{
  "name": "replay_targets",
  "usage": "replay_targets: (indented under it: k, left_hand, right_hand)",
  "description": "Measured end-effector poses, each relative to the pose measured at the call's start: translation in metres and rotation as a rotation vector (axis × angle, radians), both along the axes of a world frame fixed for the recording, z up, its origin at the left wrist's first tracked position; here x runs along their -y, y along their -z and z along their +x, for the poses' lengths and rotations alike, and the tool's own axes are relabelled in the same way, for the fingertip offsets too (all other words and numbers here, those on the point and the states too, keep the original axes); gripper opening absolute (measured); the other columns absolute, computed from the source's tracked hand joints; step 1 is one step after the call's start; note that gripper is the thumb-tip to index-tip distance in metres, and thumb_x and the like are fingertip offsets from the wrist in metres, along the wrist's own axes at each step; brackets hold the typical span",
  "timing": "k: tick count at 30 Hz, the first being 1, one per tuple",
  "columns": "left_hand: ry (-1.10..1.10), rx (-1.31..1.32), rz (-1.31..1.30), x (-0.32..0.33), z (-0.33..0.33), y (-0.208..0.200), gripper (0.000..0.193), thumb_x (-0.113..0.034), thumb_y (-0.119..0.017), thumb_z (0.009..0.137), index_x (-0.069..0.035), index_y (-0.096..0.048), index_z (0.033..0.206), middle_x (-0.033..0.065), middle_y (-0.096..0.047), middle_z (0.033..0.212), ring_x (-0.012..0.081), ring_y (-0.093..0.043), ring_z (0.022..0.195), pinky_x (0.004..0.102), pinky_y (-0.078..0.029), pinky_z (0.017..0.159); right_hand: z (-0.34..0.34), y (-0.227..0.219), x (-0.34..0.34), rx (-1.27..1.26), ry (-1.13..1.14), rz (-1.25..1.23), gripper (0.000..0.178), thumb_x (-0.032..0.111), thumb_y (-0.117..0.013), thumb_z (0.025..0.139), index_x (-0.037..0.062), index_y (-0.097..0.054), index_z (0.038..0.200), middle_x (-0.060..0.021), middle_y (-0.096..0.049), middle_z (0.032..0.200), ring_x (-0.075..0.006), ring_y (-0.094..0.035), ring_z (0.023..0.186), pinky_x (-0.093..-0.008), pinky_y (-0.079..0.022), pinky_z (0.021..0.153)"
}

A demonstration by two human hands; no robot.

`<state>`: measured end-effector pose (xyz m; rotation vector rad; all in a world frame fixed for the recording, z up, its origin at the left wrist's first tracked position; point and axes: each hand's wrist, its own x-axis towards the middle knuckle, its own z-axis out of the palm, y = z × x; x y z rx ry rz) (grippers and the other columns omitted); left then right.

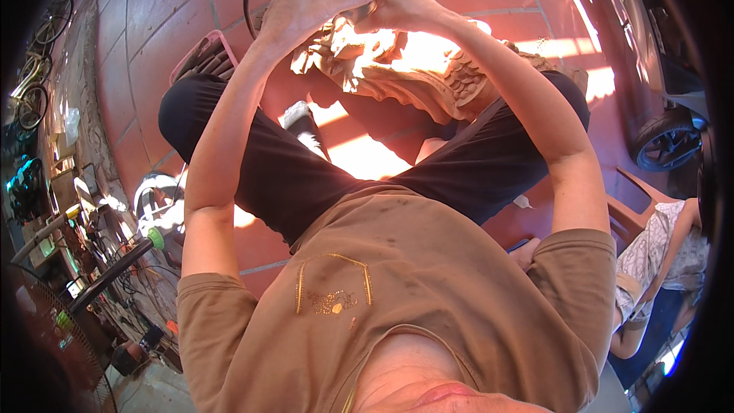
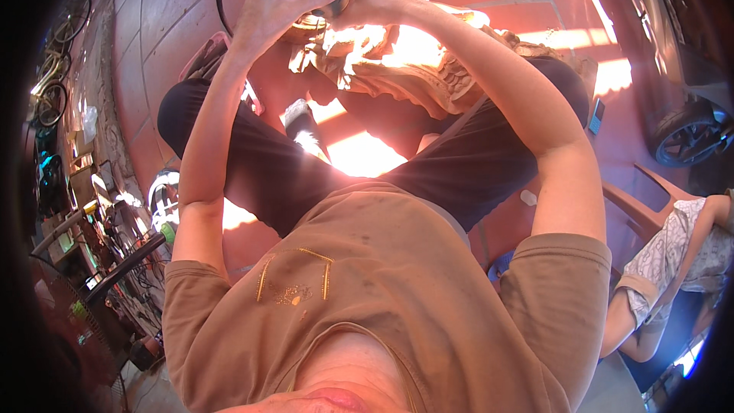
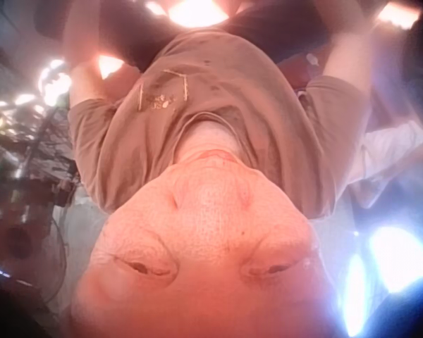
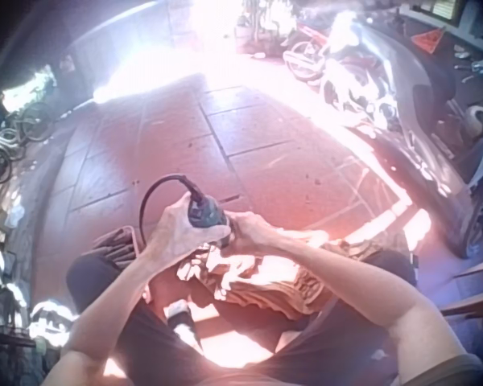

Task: The person sits cross-legged on the floor and uses a handheld rotary tool to carve details into a large wooden sculpture. They hold the tool with both hands and carefully guide it along the surface of the wood, focusing on refining the intricate patterns.

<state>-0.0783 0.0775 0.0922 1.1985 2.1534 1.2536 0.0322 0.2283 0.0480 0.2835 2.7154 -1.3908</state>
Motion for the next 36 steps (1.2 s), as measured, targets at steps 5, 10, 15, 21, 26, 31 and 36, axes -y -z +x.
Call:
replay_targets:
  k: [5,10,15,21,26,31,36]
  left_hand:
    - [-0.038,-0.011,-0.001,-0.007,0.000,0.005,0.047,-0.022,-0.084,0.069,0.000,-0.063,0.104,0.0090,-0.072,0.088,0.0155,-0.069,0.082,0.0299,-0.055,0.078]
    - [-0.038,0.009,0.017,-0.008,-0.002,0.010,0.047,-0.024,-0.084,0.069,0.000,-0.063,0.105,0.0098,-0.072,0.089,0.0168,-0.069,0.083,0.0303,-0.055,0.080]
    - [-0.060,-0.050,-0.050,-0.007,0.000,0.005,0.049,-0.024,-0.085,0.070,0.000,-0.063,0.106,0.0108,-0.072,0.091,0.0177,-0.069,0.085,0.0309,-0.055,0.081]
    - [-0.018,-0.045,-0.018,-0.005,-0.001,0.006,0.048,-0.024,-0.084,0.070,0.000,-0.063,0.106,0.0111,-0.072,0.091,0.0178,-0.070,0.085,0.0307,-0.055,0.080]
    - [-0.002,-0.053,0.004,-0.002,0.001,0.007,0.047,-0.023,-0.085,0.070,0.001,-0.063,0.104,0.0108,-0.072,0.090,0.0175,-0.070,0.083,0.0305,-0.056,0.079]
    - [0.085,-0.195,-0.005,0.003,-0.013,0.028,0.049,-0.032,-0.085,0.074,-0.002,-0.065,0.107,0.0060,-0.070,0.094,0.0140,-0.067,0.088,0.0282,-0.054,0.081]
    - [0.102,-0.205,-0.003,0.006,-0.014,0.029,0.049,-0.031,-0.085,0.074,-0.001,-0.065,0.107,0.0058,-0.070,0.093,0.0139,-0.067,0.088,0.0282,-0.054,0.081]
  right_hand:
    - [-0.004,0.011,-0.008,-0.056,0.023,0.027,0.046,0.025,-0.075,0.067,0.0122,-0.062,0.110,-0.0055,-0.070,0.090,-0.0199,-0.069,0.087,-0.0360,-0.055,0.081]
    - [-0.002,0.005,-0.005,-0.056,0.018,-0.012,0.033,0.022,-0.072,0.073,0.0082,-0.062,0.101,-0.0028,-0.065,0.086,-0.0167,-0.062,0.086,-0.0362,-0.049,0.081]
    - [-0.001,0.010,-0.005,-0.086,0.027,-0.003,0.034,0.024,-0.071,0.072,0.0113,-0.062,0.102,-0.0019,-0.065,0.084,-0.0162,-0.062,0.083,-0.0357,-0.050,0.079]
    - [-0.002,0.009,-0.004,-0.058,0.035,0.088,0.054,0.026,-0.078,0.065,0.0120,-0.062,0.115,-0.0061,-0.072,0.091,-0.0216,-0.070,0.087,-0.0363,-0.054,0.081]
    - [-0.001,0.011,0.001,-0.052,0.076,0.056,0.055,0.020,-0.072,0.069,0.0142,-0.059,0.122,-0.0061,-0.069,0.088,-0.0204,-0.069,0.080,-0.0370,-0.062,0.064]
    - [0.001,0.012,0.003,-0.014,0.104,-0.001,0.060,0.018,-0.071,0.070,0.0152,-0.056,0.129,-0.0065,-0.068,0.088,-0.0210,-0.069,0.079,-0.0377,-0.066,0.057]
    - [0.001,0.018,0.004,-0.032,0.114,0.055,0.060,0.021,-0.073,0.070,0.0163,-0.057,0.127,-0.0050,-0.068,0.088,-0.0196,-0.068,0.083,-0.0369,-0.063,0.067]
